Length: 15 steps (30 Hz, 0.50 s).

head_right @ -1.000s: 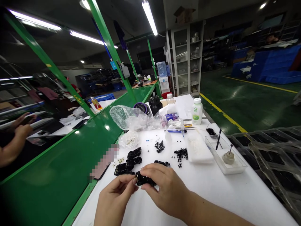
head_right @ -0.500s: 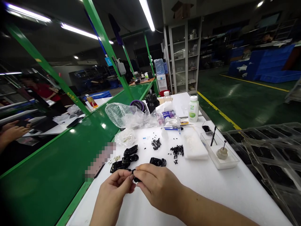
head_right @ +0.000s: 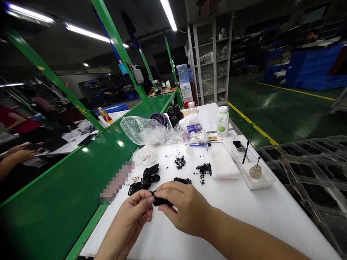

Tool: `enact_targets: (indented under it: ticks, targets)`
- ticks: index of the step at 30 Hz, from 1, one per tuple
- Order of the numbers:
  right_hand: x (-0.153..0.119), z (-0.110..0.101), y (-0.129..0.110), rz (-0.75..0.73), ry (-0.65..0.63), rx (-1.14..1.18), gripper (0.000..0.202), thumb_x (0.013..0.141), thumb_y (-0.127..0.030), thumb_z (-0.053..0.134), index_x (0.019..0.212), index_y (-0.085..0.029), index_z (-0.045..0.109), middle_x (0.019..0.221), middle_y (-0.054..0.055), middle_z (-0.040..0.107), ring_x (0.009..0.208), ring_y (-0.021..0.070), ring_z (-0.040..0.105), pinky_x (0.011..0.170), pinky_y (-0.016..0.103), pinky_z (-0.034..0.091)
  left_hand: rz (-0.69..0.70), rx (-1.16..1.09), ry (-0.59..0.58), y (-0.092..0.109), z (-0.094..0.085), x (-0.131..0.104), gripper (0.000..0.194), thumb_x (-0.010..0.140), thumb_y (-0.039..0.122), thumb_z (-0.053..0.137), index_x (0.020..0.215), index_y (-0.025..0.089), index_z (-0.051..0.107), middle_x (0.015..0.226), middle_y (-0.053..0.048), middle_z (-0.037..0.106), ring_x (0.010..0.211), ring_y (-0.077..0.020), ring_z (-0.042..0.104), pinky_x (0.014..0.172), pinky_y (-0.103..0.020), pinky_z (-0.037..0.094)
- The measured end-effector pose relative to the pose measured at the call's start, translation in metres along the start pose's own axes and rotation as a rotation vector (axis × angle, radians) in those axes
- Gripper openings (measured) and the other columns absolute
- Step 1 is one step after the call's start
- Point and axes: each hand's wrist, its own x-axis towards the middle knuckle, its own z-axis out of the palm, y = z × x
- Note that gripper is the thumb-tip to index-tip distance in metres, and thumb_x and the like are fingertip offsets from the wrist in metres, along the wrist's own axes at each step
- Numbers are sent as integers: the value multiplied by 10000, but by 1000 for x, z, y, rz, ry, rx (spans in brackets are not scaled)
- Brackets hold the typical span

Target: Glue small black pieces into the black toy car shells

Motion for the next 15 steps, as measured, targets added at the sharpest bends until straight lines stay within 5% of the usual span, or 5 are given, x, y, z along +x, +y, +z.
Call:
enact_targets:
  ticks: [6, 15]
  targets:
    - [0, 2, 4, 17, 23, -34, 293, 843, -62, 637, 1121, -154, 635, 1073, 87, 704, 1019, 181, 659, 926, 269, 553, 137, 134, 64, -12, -3, 1, 311, 718, 400, 800, 853, 153, 670, 652, 15, 623, 578, -97, 561, 575, -213, 442]
    - [-1, 0, 4, 18, 18, -41, 304, 836, -59, 654, 1124, -154, 641, 1077, 82, 708, 1014, 173, 664, 922, 253, 551, 112, 88, 48, -15, -7, 1, 326, 722, 414, 797, 879, 150, 688, 585, 8, 621, 561, -111, 550, 561, -217, 434]
